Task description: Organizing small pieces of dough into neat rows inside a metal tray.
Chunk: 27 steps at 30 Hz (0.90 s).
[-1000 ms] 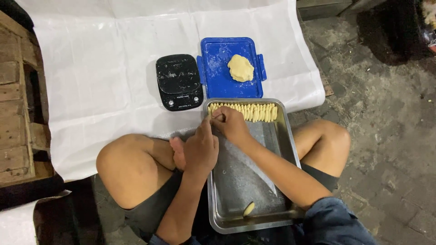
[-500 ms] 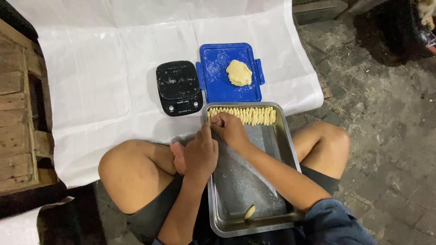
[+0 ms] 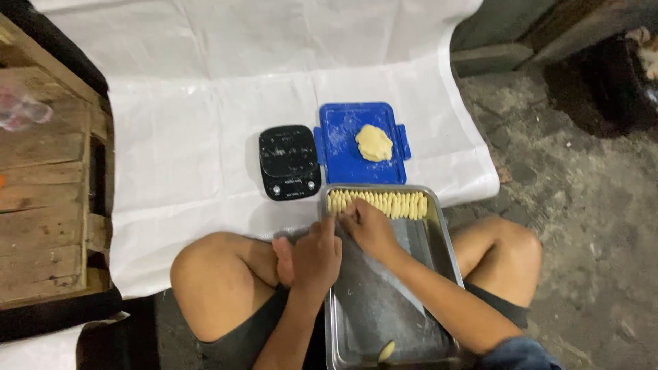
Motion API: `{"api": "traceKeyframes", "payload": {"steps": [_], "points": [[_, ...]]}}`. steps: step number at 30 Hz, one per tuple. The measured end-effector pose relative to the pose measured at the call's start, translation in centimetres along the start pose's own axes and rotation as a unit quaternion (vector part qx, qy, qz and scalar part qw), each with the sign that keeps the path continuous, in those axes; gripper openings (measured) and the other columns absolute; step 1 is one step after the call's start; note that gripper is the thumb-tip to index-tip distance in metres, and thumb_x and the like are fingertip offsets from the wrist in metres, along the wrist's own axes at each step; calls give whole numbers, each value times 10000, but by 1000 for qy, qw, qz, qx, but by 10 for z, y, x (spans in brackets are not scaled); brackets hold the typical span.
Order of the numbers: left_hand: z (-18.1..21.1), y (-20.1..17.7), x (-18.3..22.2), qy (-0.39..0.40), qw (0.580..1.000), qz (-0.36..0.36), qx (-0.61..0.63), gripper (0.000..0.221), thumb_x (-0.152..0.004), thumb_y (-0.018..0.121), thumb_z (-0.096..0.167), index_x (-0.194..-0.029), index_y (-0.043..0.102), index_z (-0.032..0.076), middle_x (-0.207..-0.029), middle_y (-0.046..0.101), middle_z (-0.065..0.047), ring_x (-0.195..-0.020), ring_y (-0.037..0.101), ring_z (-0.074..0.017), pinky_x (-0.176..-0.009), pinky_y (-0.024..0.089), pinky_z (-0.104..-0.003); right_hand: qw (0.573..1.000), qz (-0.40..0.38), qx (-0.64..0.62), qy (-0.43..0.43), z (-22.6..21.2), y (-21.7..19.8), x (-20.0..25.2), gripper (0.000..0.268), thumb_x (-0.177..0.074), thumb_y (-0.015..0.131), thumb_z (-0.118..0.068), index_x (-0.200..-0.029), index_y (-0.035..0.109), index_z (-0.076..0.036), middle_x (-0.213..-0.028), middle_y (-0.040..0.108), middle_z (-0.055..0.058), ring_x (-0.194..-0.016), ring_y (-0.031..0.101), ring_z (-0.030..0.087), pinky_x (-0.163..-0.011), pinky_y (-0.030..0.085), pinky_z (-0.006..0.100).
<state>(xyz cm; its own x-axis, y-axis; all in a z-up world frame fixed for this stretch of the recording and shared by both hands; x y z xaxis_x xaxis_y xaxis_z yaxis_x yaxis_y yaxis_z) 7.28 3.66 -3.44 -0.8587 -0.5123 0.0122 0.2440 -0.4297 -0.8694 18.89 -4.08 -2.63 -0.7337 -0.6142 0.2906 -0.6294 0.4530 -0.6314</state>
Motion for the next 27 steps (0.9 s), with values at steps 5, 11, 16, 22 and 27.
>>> {"api": "traceKeyframes", "payload": {"steps": [5, 11, 16, 22, 27], "points": [[1, -7, 0, -7, 999, 5, 43, 384, -920, 529, 155, -1302, 544, 121, -951, 679, -153, -684, 716, -365, -581, 577, -477, 962, -116, 176, -173, -28, -7, 66, 116, -887, 612, -77, -809, 693, -50, -750, 702, 135, -660, 683, 314, -608, 562, 400], [5, -17, -2, -3, 997, 20, 81, 424, -888, 585, 116, -1308, 547, 73, -997, 676, -180, -731, 682, -374, -639, 543, -482, 877, -197, 217, -380, -29, -1, 160, 199, -876, 639, -198, -991, 701, -49, -970, 652, 114, -920, 626, 305, -858, 484, 443], [1, -7, -2, -19, 996, -9, 82, 425, -925, 533, 143, -1345, 545, 83, -1104, 669, -177, -830, 684, -383, -738, 539, -488, 862, -248, 191, -399, -2, 8, 188, 74, -919, 668, -151, -939, 705, -90, -912, 623, 63, -809, 653, 260, -730, 545, 397], [1, -10, -2, -29, 993, -25, 115, 426, -926, 531, 128, -1346, 547, 59, -1166, 669, -189, -888, 683, -386, -794, 533, -477, 874, -399, 138, -241, -7, -3, 193, 158, -954, 618, -218, -993, 721, -104, -985, 682, 77, -913, 679, 310, -778, 544, 403], [2, -11, -3, -33, 996, -34, 79, 426, -935, 514, 136, -1354, 536, 62, -1084, 674, -181, -820, 686, -377, -737, 538, -483, 883, -410, 129, -186, -19, -13, 194, 19, -885, 678, -127, -869, 682, -137, -982, 715, -12, -846, 718, 229, -725, 558, 348]]}}
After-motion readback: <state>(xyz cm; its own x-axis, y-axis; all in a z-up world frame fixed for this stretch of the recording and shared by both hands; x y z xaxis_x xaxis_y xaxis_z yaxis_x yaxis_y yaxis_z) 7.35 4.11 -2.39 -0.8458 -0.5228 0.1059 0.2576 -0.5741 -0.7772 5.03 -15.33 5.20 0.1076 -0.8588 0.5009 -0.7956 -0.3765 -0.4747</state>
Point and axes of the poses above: each hand's wrist, its own x-axis away from the middle knuckle, its own y-axis out of the palm, z = x × y, the point moved 9 cm from there along -x, towards the middle knuckle
